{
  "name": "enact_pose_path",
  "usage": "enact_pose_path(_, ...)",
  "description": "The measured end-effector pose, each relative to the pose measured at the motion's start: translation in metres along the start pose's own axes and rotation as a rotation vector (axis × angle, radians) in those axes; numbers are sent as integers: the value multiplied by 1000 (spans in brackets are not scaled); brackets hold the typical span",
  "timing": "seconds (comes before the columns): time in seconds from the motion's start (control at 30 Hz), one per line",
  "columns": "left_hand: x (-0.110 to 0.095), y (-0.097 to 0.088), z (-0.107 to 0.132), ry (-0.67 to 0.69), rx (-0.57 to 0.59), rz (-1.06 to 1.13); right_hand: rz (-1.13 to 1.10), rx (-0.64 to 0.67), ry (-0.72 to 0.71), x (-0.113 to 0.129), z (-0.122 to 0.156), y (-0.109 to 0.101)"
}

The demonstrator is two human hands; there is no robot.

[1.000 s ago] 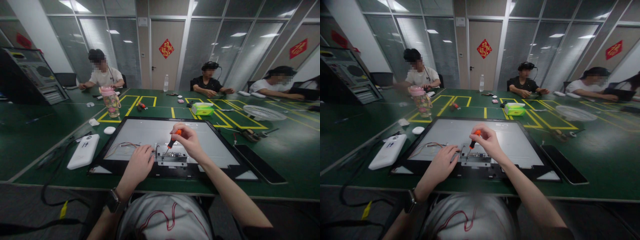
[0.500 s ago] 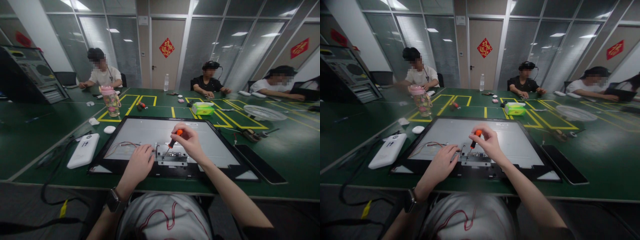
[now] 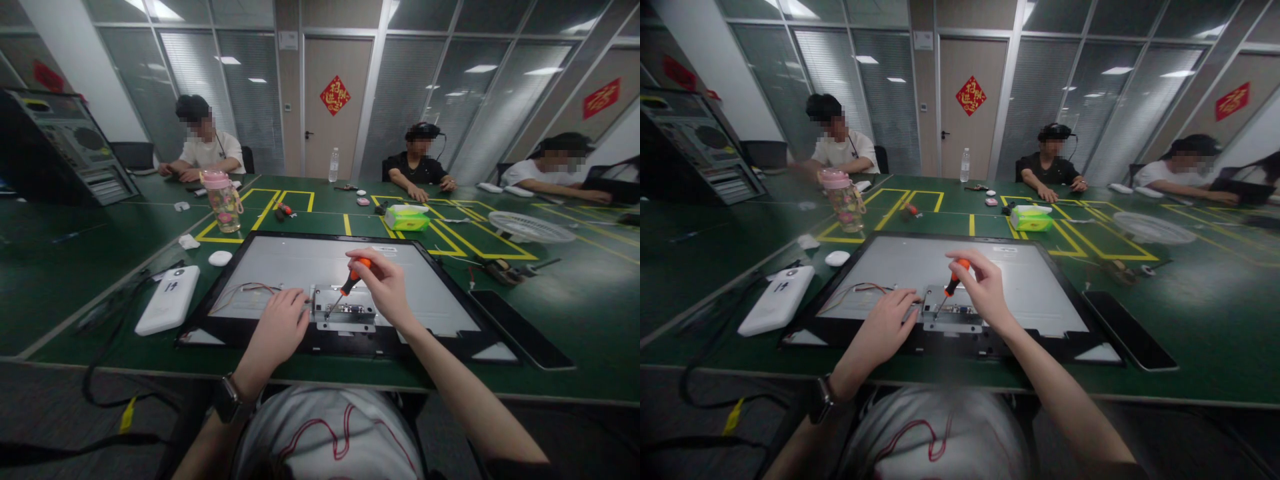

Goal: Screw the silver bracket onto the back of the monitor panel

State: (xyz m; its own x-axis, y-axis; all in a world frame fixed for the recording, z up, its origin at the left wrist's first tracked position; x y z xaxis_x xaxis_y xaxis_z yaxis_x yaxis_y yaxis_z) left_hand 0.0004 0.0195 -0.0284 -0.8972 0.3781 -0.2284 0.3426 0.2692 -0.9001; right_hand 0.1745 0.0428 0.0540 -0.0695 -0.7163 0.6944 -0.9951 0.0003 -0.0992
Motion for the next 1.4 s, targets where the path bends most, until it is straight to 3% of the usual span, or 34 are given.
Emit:
enact_pose_path(0.3, 0, 1, -1, 1, 7, -16, -279, 79, 72, -13, 0, 11)
enact_pose_path(0.57, -1, -1, -1, -2, -5, 21, 10, 49, -16, 2, -3, 2)
enact_pose_path(0.73, 0, -1, 0, -1, -20, 20, -79, 65, 67, -7, -1, 4)
enact_pose_path(0.93, 0, -1, 0, -3, -5, 8, -218, 133, 71, -12, 0, 10)
enact_pose_path(1.17, 1, 0, 0, 2, -13, 20, -113, 131, 62, -11, 1, 6)
enact_pose_path(1.4, 1, 1, 0, 5, -9, 18, -253, 138, 78, -11, 0, 10)
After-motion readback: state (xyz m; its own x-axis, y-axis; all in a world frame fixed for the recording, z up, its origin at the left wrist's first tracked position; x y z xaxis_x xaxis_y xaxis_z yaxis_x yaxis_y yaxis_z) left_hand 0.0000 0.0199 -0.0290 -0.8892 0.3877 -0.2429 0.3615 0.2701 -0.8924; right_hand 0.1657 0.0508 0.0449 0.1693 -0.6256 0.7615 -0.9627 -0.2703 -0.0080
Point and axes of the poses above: each hand's wrist, its own z-axis away from the middle knuckle, its own y-axis out of the palm, x = y × z, the point moved 9 cm from there along -z, towards the middle knuckle, and after that the axes turned 5 degrees about -y, right-handed, at the moved point
